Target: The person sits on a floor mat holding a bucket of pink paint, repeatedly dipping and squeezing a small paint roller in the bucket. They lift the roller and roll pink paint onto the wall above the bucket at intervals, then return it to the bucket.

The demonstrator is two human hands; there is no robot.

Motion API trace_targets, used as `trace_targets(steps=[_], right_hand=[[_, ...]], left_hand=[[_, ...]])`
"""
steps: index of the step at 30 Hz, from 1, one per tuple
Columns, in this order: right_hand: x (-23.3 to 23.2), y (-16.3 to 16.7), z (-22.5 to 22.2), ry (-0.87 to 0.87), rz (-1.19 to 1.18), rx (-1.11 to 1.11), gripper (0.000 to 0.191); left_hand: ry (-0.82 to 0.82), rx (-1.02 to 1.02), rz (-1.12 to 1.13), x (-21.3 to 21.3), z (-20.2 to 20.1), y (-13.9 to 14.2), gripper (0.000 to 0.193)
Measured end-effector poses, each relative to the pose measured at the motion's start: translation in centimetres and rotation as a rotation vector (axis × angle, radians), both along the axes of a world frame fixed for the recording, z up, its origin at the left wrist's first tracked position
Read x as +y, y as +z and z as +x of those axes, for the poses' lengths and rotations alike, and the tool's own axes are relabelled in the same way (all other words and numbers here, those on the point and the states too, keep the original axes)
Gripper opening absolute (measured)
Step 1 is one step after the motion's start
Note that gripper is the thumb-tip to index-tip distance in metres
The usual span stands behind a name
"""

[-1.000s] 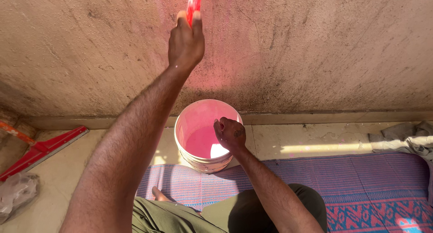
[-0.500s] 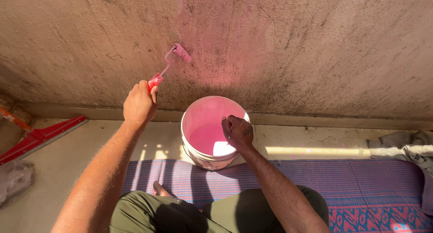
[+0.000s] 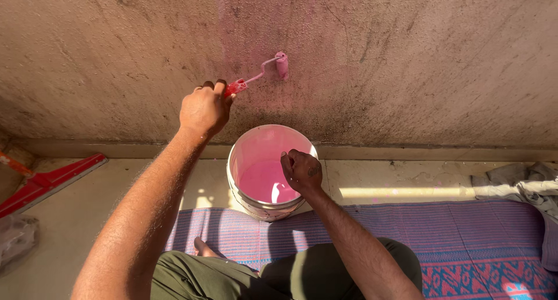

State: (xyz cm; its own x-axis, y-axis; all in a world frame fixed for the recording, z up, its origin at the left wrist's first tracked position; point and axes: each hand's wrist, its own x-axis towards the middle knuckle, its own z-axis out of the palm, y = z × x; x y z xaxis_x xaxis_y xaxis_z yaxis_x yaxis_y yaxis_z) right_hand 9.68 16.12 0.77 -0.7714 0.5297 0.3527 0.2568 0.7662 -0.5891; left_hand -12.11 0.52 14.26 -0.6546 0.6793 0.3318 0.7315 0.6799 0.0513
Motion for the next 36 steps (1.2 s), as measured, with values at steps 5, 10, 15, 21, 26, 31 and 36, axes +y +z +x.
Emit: trace_targets(steps=[5, 10, 15, 21, 26, 31, 36], right_hand=[[0.1, -0.1, 0.0, 0.012, 0.023, 0.054, 0.046], [0.3, -0.1, -0.2, 0.006, 0.064, 0.046, 0.045], [0.3, 0.0, -0.3, -0.008, 0.046, 0.008, 0.046], [0.1, 0.0, -0.2, -0.012, 0.04, 0.037, 0.044], [0.0, 0.0, -0.2, -0.007, 0.068, 0.027, 0.043], [0.3, -0.2, -0.3, -0.085, 0.053, 0.031, 0.046], [0.6, -0.9, -0.4, -0.17, 0.076, 0.114, 0.046]], left_hand=[[-0.105, 0.122, 0.06, 5.8, 2.6, 0.5, 0.04], [-0.208, 0.166, 0.11, 10.7, 4.6, 0.9, 0.041], [-0.223, 0.21, 0.155, 10.5, 4.5, 0.3, 0.04], [-0.131, 0.158, 0.033, 4.0, 1.2, -1.5, 0.038], [-0.057, 0.146, -0.018, -3.3, -2.5, -2.5, 0.035], [0.045, 0.193, -0.064, -8.7, -4.6, -3.5, 0.039], [0.076, 0.195, -0.094, -10.1, -4.9, -3.9, 0.04]])
